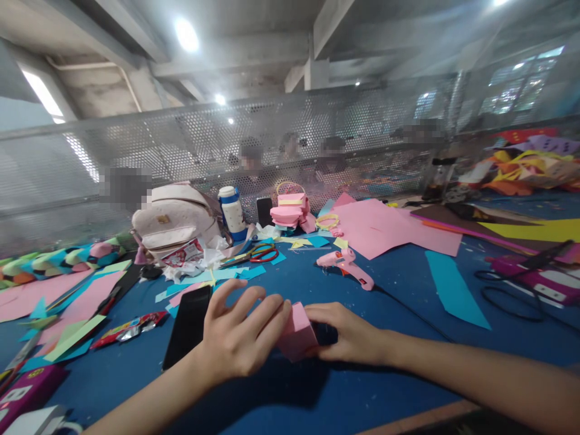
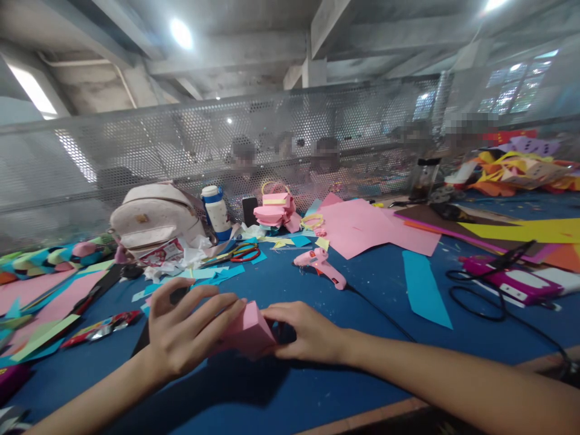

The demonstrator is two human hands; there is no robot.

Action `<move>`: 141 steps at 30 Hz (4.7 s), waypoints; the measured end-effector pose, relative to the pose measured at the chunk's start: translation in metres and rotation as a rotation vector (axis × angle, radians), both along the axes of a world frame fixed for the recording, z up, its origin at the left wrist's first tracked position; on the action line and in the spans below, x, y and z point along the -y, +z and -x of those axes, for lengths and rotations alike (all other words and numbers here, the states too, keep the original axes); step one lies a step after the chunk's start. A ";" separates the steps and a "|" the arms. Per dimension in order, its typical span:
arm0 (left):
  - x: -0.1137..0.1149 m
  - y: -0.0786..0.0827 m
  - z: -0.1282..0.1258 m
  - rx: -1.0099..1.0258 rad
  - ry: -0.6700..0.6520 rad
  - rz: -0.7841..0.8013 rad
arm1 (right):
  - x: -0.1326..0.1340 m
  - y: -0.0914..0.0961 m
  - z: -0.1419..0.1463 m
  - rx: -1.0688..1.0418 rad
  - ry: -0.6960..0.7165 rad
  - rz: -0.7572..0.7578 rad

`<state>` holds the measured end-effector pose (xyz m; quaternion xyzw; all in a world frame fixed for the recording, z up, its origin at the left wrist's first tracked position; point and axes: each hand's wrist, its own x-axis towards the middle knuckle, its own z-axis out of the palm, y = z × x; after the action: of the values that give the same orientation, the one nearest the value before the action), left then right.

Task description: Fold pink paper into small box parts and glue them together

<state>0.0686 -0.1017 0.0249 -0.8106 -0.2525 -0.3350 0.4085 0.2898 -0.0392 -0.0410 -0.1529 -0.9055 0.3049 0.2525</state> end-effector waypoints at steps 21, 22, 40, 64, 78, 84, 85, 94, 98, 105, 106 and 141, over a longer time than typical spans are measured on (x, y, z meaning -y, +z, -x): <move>-0.002 -0.007 -0.004 0.019 0.042 0.083 | 0.000 0.001 0.001 0.006 -0.001 -0.057; -0.002 -0.007 -0.004 0.021 0.039 0.081 | 0.000 0.001 0.002 0.007 0.002 -0.057; -0.011 -0.002 0.002 0.089 0.014 0.518 | -0.001 0.001 0.000 0.010 -0.023 -0.040; -0.011 0.000 0.002 0.049 0.002 0.646 | -0.002 -0.001 -0.001 0.011 -0.032 -0.033; -0.013 -0.002 0.002 -0.004 0.027 0.590 | -0.001 0.000 0.000 -0.017 -0.047 -0.029; -0.013 -0.002 0.004 -0.006 0.045 0.617 | 0.000 0.000 -0.001 -0.025 -0.044 -0.021; -0.013 -0.002 0.004 -0.007 0.058 0.630 | 0.000 0.000 -0.001 -0.028 -0.042 -0.018; -0.014 -0.002 0.004 -0.045 0.079 0.671 | -0.001 -0.001 -0.001 -0.030 -0.043 -0.019; -0.013 -0.003 0.003 -0.046 0.082 0.651 | -0.001 0.000 -0.001 -0.020 -0.049 -0.027; -0.011 -0.003 0.003 -0.112 0.107 0.464 | -0.001 -0.001 -0.001 0.000 -0.063 -0.045; -0.011 -0.003 0.002 -0.142 0.121 0.410 | -0.002 -0.002 -0.001 0.003 -0.065 -0.044; -0.006 0.002 0.000 -0.228 0.241 0.144 | -0.001 -0.002 0.000 0.002 -0.080 -0.063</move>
<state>0.0682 -0.0961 0.0268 -0.8345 -0.3230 -0.1706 0.4125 0.2901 -0.0382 -0.0435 -0.1812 -0.9081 0.2659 0.2681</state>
